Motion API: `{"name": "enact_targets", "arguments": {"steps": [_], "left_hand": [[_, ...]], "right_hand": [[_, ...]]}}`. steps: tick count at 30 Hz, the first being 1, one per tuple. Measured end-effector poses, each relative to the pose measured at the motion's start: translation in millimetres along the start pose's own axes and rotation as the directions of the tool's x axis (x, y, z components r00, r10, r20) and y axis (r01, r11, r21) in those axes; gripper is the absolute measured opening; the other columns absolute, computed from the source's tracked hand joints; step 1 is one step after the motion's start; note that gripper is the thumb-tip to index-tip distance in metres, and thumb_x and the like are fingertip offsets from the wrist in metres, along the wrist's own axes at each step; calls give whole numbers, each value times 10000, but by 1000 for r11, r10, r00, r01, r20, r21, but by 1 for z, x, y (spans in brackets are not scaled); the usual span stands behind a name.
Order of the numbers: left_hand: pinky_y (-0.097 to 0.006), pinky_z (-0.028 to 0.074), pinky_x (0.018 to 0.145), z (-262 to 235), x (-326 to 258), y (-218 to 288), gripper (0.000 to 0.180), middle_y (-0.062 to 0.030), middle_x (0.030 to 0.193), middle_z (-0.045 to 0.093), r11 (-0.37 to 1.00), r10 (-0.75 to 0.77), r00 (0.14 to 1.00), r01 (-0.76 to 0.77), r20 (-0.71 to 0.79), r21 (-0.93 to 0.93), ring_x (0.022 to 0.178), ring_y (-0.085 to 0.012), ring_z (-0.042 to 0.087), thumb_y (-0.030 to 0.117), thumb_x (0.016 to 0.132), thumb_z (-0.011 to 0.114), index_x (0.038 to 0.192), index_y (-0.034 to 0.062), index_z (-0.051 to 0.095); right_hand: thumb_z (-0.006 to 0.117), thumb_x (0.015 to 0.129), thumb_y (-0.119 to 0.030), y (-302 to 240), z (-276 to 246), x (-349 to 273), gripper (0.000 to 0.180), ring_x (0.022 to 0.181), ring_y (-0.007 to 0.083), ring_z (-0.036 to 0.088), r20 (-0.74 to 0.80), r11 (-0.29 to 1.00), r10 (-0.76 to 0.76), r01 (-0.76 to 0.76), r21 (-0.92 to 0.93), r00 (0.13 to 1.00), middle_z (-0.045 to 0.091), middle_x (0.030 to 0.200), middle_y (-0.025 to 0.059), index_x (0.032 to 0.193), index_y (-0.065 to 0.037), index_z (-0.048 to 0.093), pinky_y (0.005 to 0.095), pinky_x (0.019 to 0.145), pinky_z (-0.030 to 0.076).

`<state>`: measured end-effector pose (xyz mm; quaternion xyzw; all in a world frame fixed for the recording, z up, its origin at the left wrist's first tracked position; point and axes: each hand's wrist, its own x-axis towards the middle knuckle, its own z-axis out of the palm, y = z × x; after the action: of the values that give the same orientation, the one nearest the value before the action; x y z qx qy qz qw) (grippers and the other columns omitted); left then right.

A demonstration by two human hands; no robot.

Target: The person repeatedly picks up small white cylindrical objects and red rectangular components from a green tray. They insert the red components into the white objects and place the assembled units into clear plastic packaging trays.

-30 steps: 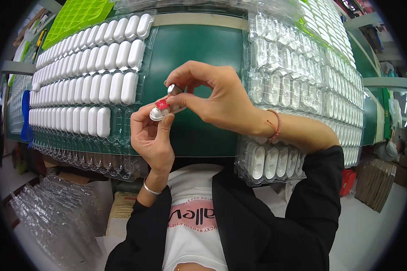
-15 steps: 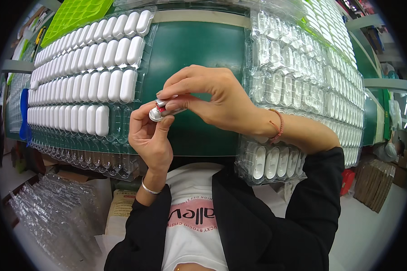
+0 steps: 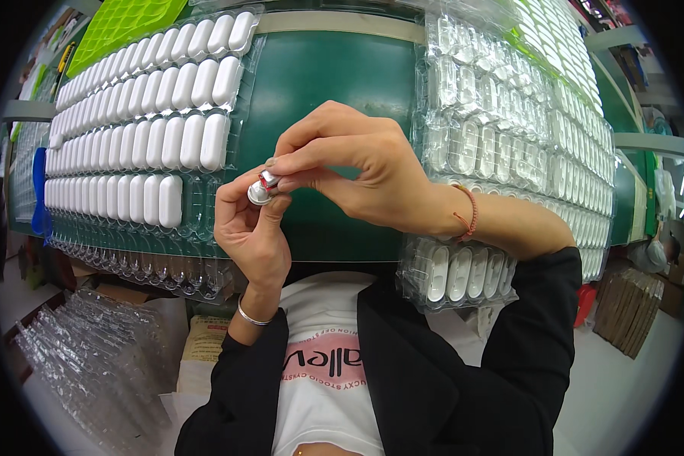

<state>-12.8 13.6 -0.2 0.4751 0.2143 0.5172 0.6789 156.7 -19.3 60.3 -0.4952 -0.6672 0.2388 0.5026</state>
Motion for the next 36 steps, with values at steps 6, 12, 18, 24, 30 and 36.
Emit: {"name": "enact_targets", "arguments": {"steps": [6, 12, 18, 24, 30, 36], "left_hand": [[-265, 540, 858, 2, -1, 1, 345, -153, 1140, 640, 1000, 15, 1000, -15, -23, -9, 1005, -167, 635, 19, 814, 749, 1098, -11, 556], [-342, 531, 915, -1, 1, -2, 378, -193, 1159, 619, 998, 52, 999, -53, -8, -33, 1055, -226, 624, 75, 827, 749, 1118, -15, 525], [-365, 533, 927, 0, 6, 0, 494, -212, 1215, 568, 991, -35, 998, 41, 49, -126, 1110, -250, 602, 329, 927, 644, 1210, -37, 471], [-325, 568, 869, 2, 3, 2, 299, -178, 1125, 614, 984, -175, 984, 175, 34, -14, 1007, -199, 646, 100, 966, 577, 1194, -82, 509], [-253, 534, 859, 0, 4, 10, 389, -189, 1158, 626, 973, -203, 978, 206, 43, -107, 1021, -165, 635, -73, 900, 594, 1262, -68, 451], [-332, 503, 955, 7, 13, 12, 501, -232, 1257, 576, 925, -298, 947, 317, 116, -209, 1146, -251, 596, -22, 933, 567, 1381, -51, 344]], "right_hand": [[732, 722, 98, -2, 1, 0, 316, 880, 203, 624, 18, 999, -19, 20, -26, 1000, 666, 964, 67, 998, -56, 716, 291, 715, 523], [743, 743, 53, -5, 1, 1, 317, 892, 206, 639, 23, 994, 97, -98, 53, 995, 653, 979, 85, 1041, -41, 692, 289, 739, 532], [754, 716, 9, -1, 1, -4, 325, 841, 234, 615, -9, 989, -23, 21, -147, 1000, 623, 980, 76, 1026, -51, 676, 311, 692, 523], [745, 678, -21, 0, 8, -6, 300, 844, 255, 589, 68, 892, -201, 211, -400, 977, 582, 937, 78, 956, -27, 633, 334, 671, 526], [733, 688, -107, -10, 5, 0, 296, 866, 250, 601, 164, 842, -214, 267, -469, 963, 592, 921, 78, 955, -30, 629, 329, 672, 528], [738, 630, -37, -14, -10, 13, 351, 793, 245, 636, 235, 743, -226, 323, -586, 945, 624, 891, 65, 970, -48, 654, 321, 622, 541]]}}
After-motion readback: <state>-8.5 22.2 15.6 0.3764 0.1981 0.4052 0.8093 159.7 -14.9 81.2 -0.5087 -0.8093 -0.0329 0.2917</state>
